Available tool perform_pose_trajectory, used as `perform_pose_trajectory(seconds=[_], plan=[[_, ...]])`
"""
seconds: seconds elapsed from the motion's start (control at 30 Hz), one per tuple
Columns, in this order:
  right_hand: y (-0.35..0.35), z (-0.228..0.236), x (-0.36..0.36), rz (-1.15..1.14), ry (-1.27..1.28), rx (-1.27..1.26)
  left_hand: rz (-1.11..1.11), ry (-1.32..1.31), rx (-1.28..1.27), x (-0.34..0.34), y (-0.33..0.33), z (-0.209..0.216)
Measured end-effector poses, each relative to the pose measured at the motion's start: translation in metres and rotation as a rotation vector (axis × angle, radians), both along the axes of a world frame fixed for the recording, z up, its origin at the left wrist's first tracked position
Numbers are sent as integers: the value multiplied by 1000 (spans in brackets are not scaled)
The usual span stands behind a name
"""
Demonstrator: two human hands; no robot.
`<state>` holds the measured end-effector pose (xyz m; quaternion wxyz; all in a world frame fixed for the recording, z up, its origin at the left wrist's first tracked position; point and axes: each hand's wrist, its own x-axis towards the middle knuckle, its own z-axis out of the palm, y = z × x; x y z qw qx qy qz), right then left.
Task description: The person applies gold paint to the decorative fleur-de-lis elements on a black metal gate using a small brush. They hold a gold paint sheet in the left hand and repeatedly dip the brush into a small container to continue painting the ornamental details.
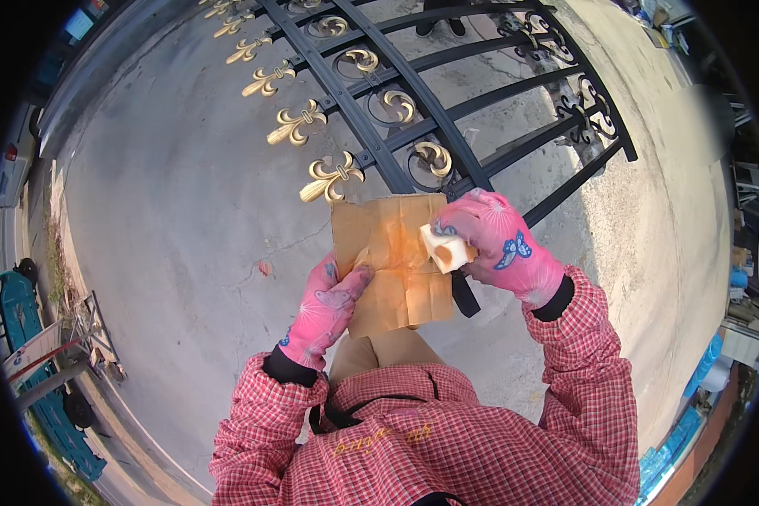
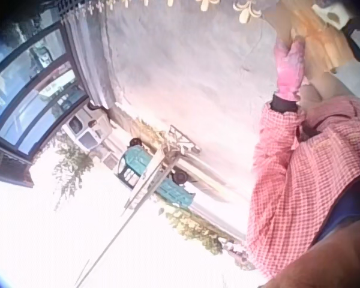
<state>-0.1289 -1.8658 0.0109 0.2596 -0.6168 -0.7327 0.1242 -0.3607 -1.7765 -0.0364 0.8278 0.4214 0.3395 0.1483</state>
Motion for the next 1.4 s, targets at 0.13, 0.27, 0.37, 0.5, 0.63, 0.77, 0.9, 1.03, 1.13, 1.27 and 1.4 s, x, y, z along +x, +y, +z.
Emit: perform_pose_trajectory(seconds=[0.13,0.27,0.37,0.5,0.63,0.77,0.9,1.03,1.13,1.27,1.4], plan=[[-2,-5,29,-66,30,177,254,110,32,-46,-29,-8],[-26,-20,59,-32,105,73,548,103,-20,-94,-83,-14],[-34,-34,86,63,55,13,718,237,14,-129,-132,-10],[-34,-50,111,146,-70,-111,961,270,38,-140,-193,-5],[-20,-82,137,393,-97,-201,1190,247,20,-84,-249,6],[-10,-112,138,566,-5,-222,1350,202,-34,-28,-302,9],[-1,-113,135,716,-57,-290,1478,251,-48,9,-338,33],[1,-122,123,839,-22,-228,1588,305,-70,25,-368,37],[7,-124,125,903,-151,-224,1631,295,-84,36,-376,36],[15,-115,126,885,-180,-198,1634,306,-97,34,-383,27],[13,-121,128,961,-202,-250,1634,275,-80,32,-381,24]])
